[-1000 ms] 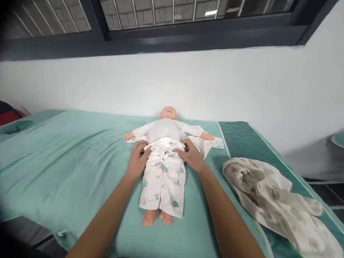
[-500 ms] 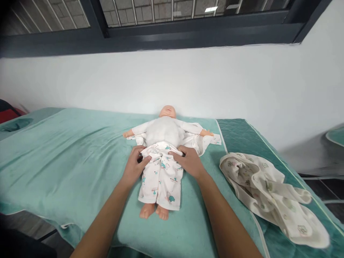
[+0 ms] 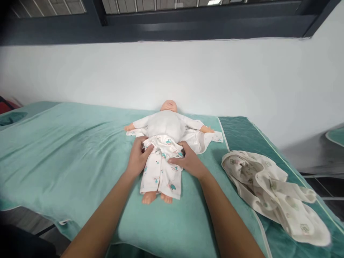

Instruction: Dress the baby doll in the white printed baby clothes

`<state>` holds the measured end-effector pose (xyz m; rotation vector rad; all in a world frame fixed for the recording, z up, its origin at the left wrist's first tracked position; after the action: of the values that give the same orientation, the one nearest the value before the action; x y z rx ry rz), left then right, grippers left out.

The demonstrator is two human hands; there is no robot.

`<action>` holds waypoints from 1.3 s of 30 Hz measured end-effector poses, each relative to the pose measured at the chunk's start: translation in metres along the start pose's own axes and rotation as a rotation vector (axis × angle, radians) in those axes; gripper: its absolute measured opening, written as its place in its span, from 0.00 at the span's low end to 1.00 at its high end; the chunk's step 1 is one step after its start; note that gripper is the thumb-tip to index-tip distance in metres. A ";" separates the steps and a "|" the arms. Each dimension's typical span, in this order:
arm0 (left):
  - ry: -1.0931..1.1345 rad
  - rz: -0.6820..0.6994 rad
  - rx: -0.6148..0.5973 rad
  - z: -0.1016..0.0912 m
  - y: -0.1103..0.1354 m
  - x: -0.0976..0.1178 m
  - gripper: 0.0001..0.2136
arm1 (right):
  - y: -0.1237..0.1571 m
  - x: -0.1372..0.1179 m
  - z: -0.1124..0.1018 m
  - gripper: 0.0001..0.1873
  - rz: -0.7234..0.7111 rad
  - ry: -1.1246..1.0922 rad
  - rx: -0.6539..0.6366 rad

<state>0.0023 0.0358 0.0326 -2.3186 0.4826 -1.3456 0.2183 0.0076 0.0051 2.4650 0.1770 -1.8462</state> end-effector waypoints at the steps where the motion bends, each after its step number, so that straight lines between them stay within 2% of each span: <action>1: 0.000 0.012 0.000 0.003 -0.005 0.000 0.11 | -0.002 0.001 -0.002 0.28 0.002 -0.007 0.033; 6: 0.048 0.006 -0.025 0.007 -0.010 -0.001 0.09 | -0.006 0.005 -0.008 0.22 0.026 0.054 0.116; 9: 0.064 -0.029 -0.063 0.000 0.008 0.002 0.09 | -0.005 0.004 -0.011 0.19 0.017 0.082 0.146; 13: 0.021 0.003 -0.110 -0.012 0.043 0.016 0.11 | -0.007 -0.001 -0.015 0.14 -0.042 0.100 0.181; 17: -0.012 -0.012 -0.167 -0.010 0.060 0.020 0.09 | -0.008 -0.006 -0.018 0.11 -0.077 0.144 0.228; 21: -0.013 -0.022 -0.160 -0.006 0.057 0.018 0.15 | 0.014 -0.009 -0.013 0.13 -0.032 0.184 0.250; 25: -0.033 0.021 -0.118 -0.007 0.054 0.019 0.13 | 0.056 -0.005 0.008 0.17 0.015 0.132 0.135; 28: -0.060 0.047 -0.102 -0.007 0.052 0.021 0.11 | 0.075 -0.003 0.021 0.20 0.018 0.034 0.066; 31: -0.090 0.086 -0.063 -0.005 0.045 0.026 0.09 | 0.074 -0.003 0.026 0.29 0.044 0.008 0.053; 36: -0.111 0.132 -0.029 0.003 0.027 0.031 0.07 | 0.059 -0.006 0.018 0.23 0.030 0.045 0.218; 39: -0.098 0.108 -0.026 0.004 0.022 0.028 0.07 | 0.055 -0.005 0.017 0.23 0.033 0.052 0.262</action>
<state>0.0173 0.0037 0.0398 -2.3306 0.5880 -1.1767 0.2074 -0.0496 0.0033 2.6661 -0.1102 -1.9027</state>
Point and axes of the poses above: each hand's wrist, its own y-axis away from the middle knuckle, its own z-axis out of the palm, x = y × z, the point moved 8 cm from there along -y, towards the middle knuckle, and after that the axes turned 5 degrees about z, right-handed, at the moved point
